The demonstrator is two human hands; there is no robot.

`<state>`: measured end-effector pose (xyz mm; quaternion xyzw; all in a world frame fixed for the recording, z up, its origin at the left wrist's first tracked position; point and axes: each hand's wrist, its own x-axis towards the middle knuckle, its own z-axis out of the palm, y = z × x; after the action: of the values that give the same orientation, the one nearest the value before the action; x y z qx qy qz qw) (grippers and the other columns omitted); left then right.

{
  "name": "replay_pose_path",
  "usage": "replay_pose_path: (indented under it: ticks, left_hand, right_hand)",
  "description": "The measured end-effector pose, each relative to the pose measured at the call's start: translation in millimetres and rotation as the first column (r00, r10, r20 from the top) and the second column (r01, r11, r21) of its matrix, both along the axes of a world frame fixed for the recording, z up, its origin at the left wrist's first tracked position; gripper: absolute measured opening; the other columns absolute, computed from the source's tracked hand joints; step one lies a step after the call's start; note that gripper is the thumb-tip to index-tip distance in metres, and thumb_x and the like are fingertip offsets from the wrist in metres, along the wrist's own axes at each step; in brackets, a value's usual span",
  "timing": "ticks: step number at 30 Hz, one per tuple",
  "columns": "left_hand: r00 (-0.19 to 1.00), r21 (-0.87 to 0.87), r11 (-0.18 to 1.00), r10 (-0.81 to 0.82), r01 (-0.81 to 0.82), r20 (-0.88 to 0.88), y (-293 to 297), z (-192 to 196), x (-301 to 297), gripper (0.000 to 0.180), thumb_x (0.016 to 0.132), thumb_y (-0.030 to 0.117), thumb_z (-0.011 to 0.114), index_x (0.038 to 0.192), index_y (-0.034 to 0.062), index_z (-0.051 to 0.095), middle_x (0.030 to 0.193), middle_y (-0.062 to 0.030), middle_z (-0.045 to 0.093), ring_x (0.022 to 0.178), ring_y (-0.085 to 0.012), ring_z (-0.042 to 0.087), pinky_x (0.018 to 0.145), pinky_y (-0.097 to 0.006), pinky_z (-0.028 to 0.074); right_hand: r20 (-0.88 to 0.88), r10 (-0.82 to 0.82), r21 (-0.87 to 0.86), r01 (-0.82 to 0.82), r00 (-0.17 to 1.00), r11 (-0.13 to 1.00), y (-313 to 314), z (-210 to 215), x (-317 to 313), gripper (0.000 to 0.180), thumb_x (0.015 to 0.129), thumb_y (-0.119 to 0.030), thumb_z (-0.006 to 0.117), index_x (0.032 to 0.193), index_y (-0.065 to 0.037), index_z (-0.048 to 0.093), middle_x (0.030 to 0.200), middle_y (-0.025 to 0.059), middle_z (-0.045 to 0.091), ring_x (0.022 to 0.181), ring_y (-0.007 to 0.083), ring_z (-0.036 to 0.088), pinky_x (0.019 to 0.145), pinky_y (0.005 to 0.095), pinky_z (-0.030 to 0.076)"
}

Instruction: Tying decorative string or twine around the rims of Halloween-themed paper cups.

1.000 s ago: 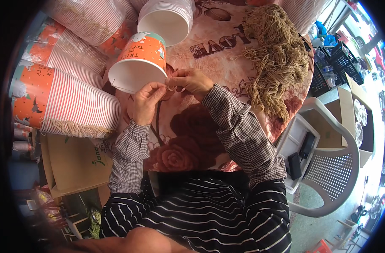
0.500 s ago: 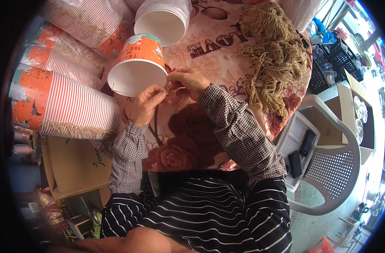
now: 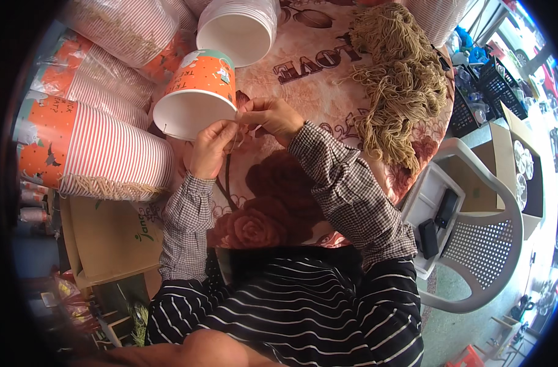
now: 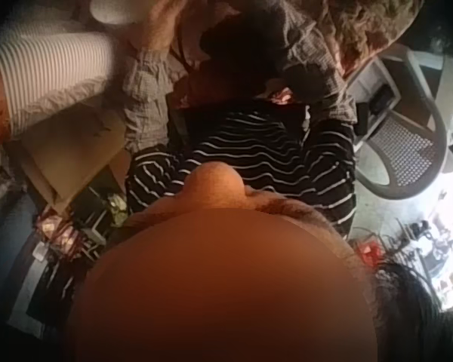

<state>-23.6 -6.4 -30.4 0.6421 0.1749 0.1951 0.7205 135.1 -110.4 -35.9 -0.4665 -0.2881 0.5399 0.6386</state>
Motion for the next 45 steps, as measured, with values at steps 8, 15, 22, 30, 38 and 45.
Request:
replay_pose_path:
  ticks: [8, 15, 22, 30, 38, 45]
  left_hand:
    - [0.999, -0.193, 0.981, -0.006, 0.013, 0.038, -1.9, 0.1, 1.9, 0.016, 0.093, 0.014, 0.057, 0.097, 0.0001, 0.064, 0.080, 0.0011, 0.060, 0.062, -0.0031, 0.049, 0.057, -0.018, 0.043]
    - [0.997, -0.216, 0.976, 0.020, -0.004, 0.072, -6.8, 9.4, 0.7, 0.016, 0.092, 0.011, 0.056, 0.099, -0.0013, 0.064, 0.087, -0.0038, 0.065, 0.082, -0.0114, 0.062, 0.069, -0.026, 0.053]
    - [0.994, -0.182, 0.979, 0.102, -0.095, 0.029, 1.9, -2.0, -3.3, 0.016, 0.092, 0.013, 0.058, 0.097, -0.0005, 0.066, 0.085, -0.0029, 0.065, 0.080, -0.0100, 0.060, 0.069, -0.024, 0.051]
    - [0.966, 0.008, 0.982, 0.182, -0.186, 0.183, -7.3, 6.8, -1.2, 0.020, 0.091, 0.016, 0.060, 0.095, -0.0024, 0.067, 0.094, -0.0041, 0.063, 0.085, -0.0091, 0.059, 0.075, -0.022, 0.048]
    - [0.963, -0.126, 0.975, 0.202, -0.182, 0.177, -2.1, 4.3, 1.6, 0.019, 0.089, 0.018, 0.063, 0.094, -0.0004, 0.068, 0.092, -0.0062, 0.067, 0.084, -0.0105, 0.060, 0.079, -0.025, 0.047]
    - [0.946, -0.132, 0.961, 0.266, -0.244, 0.187, 4.5, -2.7, 1.8, 0.018, 0.089, 0.016, 0.062, 0.094, -0.0009, 0.067, 0.092, -0.0075, 0.066, 0.084, -0.0126, 0.060, 0.079, -0.026, 0.046]
  right_hand:
    - [0.011, -0.036, 0.039, 0.036, 0.999, 0.999, 0.4, 3.3, -5.7, 0.019, 0.086, -0.026, 0.066, 0.089, -0.007, 0.063, 0.077, -0.0003, 0.062, 0.067, 0.0086, 0.058, 0.056, 0.0223, 0.046]
    - [0.078, 0.040, -0.073, -0.035, 0.996, 0.997, -9.5, 20.5, 3.6, 0.026, 0.087, -0.030, 0.064, 0.093, -0.006, 0.061, 0.080, 0.0016, 0.063, 0.067, 0.0097, 0.060, 0.055, 0.0226, 0.048]
    - [0.148, 0.216, -0.108, -0.201, 0.965, 0.974, -11.9, 19.8, 10.4, 0.022, 0.090, -0.027, 0.061, 0.097, -0.007, 0.061, 0.085, 0.0002, 0.063, 0.065, 0.0082, 0.061, 0.055, 0.0210, 0.050]
    - [-0.077, 0.180, -0.063, -0.185, 0.981, 0.981, -3.8, 9.7, -12.6, 0.019, 0.086, -0.010, 0.065, 0.103, -0.005, 0.062, 0.082, 0.0017, 0.064, 0.061, 0.0091, 0.061, 0.054, 0.0231, 0.052]
    - [0.014, 0.134, -0.045, -0.133, 0.991, 0.990, 3.8, -2.3, -19.0, 0.009, 0.085, -0.008, 0.066, 0.093, -0.005, 0.064, 0.080, -0.0009, 0.063, 0.065, 0.0075, 0.059, 0.057, 0.0219, 0.050]
    - [0.159, 0.122, 0.069, -0.134, 0.980, 0.989, 2.6, -0.1, -18.2, 0.009, 0.084, -0.010, 0.067, 0.089, -0.004, 0.061, 0.079, -0.0001, 0.062, 0.062, 0.0067, 0.058, 0.055, 0.0199, 0.047]
